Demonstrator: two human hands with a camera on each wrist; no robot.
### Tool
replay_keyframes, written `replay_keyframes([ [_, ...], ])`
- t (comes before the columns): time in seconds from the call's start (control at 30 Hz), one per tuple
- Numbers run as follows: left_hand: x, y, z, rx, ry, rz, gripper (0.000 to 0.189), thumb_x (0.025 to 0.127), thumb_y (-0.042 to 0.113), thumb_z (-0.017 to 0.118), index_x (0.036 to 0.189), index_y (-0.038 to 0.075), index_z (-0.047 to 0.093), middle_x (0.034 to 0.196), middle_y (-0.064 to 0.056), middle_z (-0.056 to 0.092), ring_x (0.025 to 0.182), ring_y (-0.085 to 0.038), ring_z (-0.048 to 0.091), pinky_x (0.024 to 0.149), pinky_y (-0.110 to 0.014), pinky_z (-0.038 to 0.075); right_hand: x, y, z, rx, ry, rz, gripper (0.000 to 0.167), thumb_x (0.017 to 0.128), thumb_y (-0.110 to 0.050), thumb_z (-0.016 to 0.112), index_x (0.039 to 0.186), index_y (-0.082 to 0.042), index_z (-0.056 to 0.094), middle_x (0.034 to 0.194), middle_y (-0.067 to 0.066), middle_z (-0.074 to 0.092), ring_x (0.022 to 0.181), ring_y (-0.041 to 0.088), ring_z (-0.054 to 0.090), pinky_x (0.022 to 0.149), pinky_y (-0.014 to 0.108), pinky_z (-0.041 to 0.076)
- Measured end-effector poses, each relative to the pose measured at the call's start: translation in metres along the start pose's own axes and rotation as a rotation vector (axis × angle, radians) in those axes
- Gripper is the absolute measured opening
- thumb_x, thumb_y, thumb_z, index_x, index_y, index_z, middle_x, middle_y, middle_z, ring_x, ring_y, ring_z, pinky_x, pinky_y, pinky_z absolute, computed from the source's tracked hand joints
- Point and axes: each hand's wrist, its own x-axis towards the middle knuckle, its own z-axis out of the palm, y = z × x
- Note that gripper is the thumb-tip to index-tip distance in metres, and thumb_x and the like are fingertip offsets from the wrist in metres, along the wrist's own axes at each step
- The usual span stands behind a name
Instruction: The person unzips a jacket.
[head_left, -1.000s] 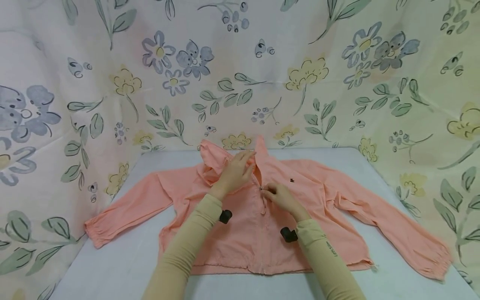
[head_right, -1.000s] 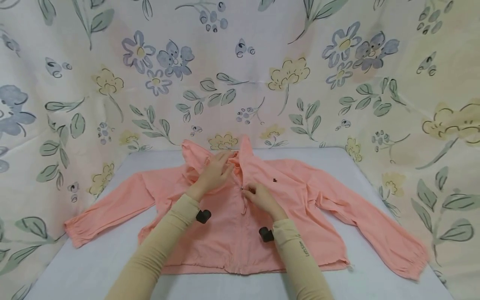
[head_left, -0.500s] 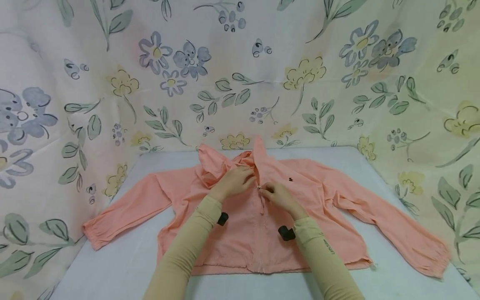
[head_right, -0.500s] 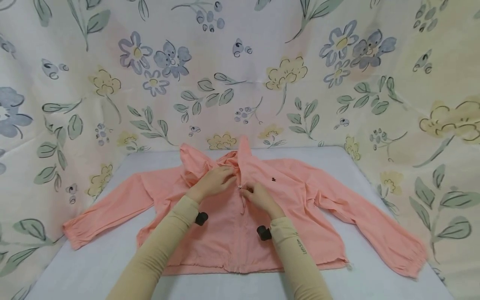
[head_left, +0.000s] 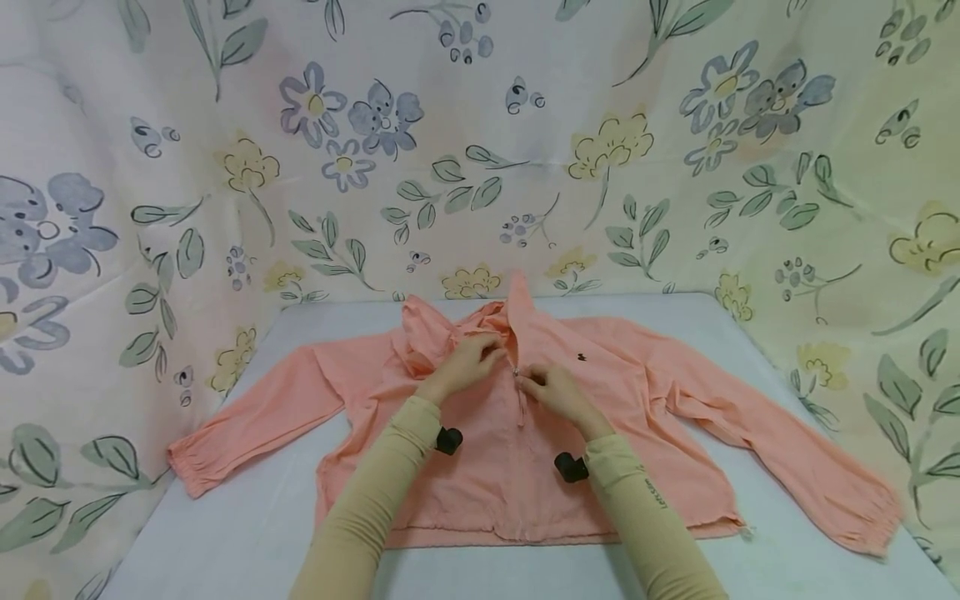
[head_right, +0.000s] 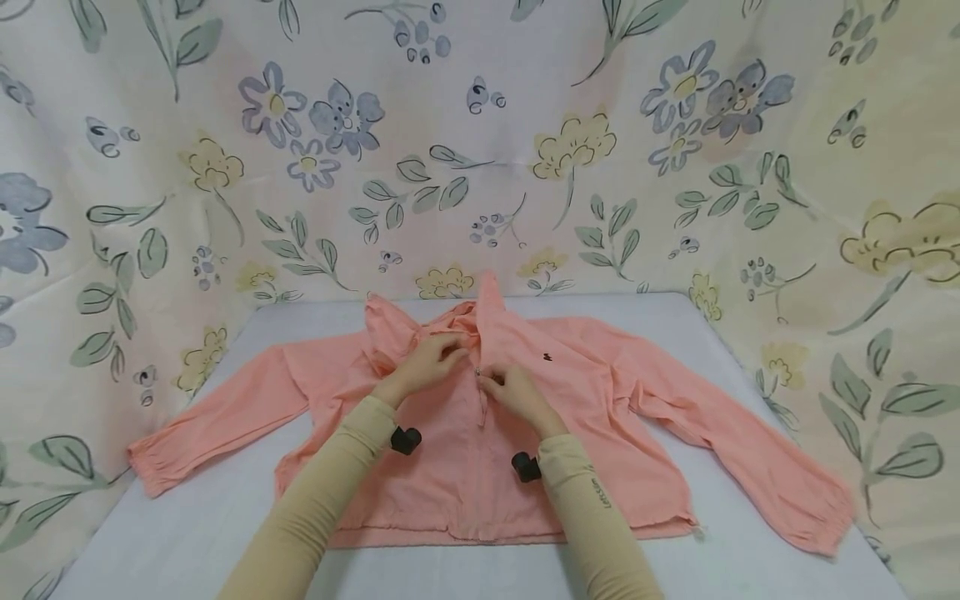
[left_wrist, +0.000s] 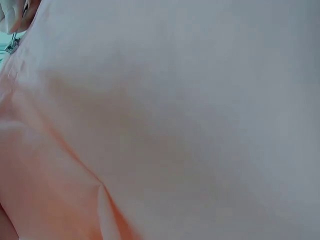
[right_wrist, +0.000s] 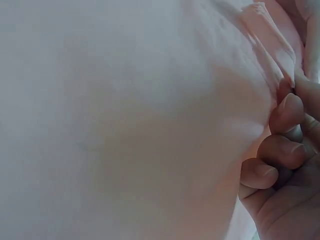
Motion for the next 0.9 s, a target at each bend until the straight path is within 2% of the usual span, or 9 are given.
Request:
replay_keyframes([
  [0.13, 0.0, 0.0, 0.001, -0.024, 0.05, -0.032, 0.009, 0.093, 0.006, 0.055, 0.085, 0.005, 0.06, 0.077, 0.0, 0.052, 0.073, -0.012, 0.047, 0.068, -0.028, 0.04, -0.002, 0.001, 0.003, 0.016, -0.002, -0.035, 0.023, 0.095, -0.016, 0.055, 0.073, -0.007, 0.056, 0.061, 0.003, 0.045, 0.052, 0.015, 0.04, 0.052, 0.027, 0.035],
  [0.27, 0.0, 0.001, 0.0, -0.024, 0.067, -0.059, 0.008, 0.092, 0.004, 0.056, 0.089, 0.003, 0.062, 0.078, 0.0, 0.055, 0.071, -0.012, 0.049, 0.067, -0.029, 0.042, -0.005, -0.001, 0.005, 0.036, -0.008, -0.032, 0.027, 0.095, -0.015, 0.055, 0.069, -0.006, 0.053, 0.058, 0.002, 0.043, 0.05, 0.014, 0.039, 0.05, 0.026, 0.035],
  [0.5, 0.0, -0.001, -0.002, -0.016, 0.076, -0.035, 0.012, 0.094, 0.008, 0.054, 0.089, 0.002, 0.063, 0.079, 0.0, 0.055, 0.071, -0.012, 0.048, 0.067, -0.029, 0.041, -0.009, -0.003, 0.006, 0.057, -0.022, -0.068, 0.027, 0.095, -0.012, 0.054, 0.071, -0.001, 0.052, 0.058, 0.002, 0.042, 0.05, 0.013, 0.038, 0.051, 0.026, 0.035],
  [0.77, 0.0, -0.008, -0.006, 0.003, 0.102, -0.039, 0.011, 0.094, 0.009, 0.054, 0.087, 0.006, 0.062, 0.079, 0.0, 0.055, 0.07, -0.013, 0.047, 0.066, -0.029, 0.041, -0.012, -0.003, 0.009, 0.039, -0.02, 0.054, 0.025, 0.094, -0.021, 0.057, 0.075, -0.006, 0.056, 0.06, -0.001, 0.039, 0.054, 0.013, 0.038, 0.054, 0.027, 0.033],
  [0.9, 0.001, -0.006, -0.008, 0.015, 0.096, -0.053, 0.012, 0.096, 0.013, 0.052, 0.09, 0.007, 0.061, 0.082, 0.0, 0.056, 0.07, -0.013, 0.048, 0.067, -0.029, 0.041, -0.013, -0.003, 0.01, 0.035, -0.026, 0.058, 0.021, 0.094, -0.021, 0.056, 0.081, -0.006, 0.061, 0.062, 0.0, 0.043, 0.057, 0.015, 0.042, 0.055, 0.029, 0.036],
])
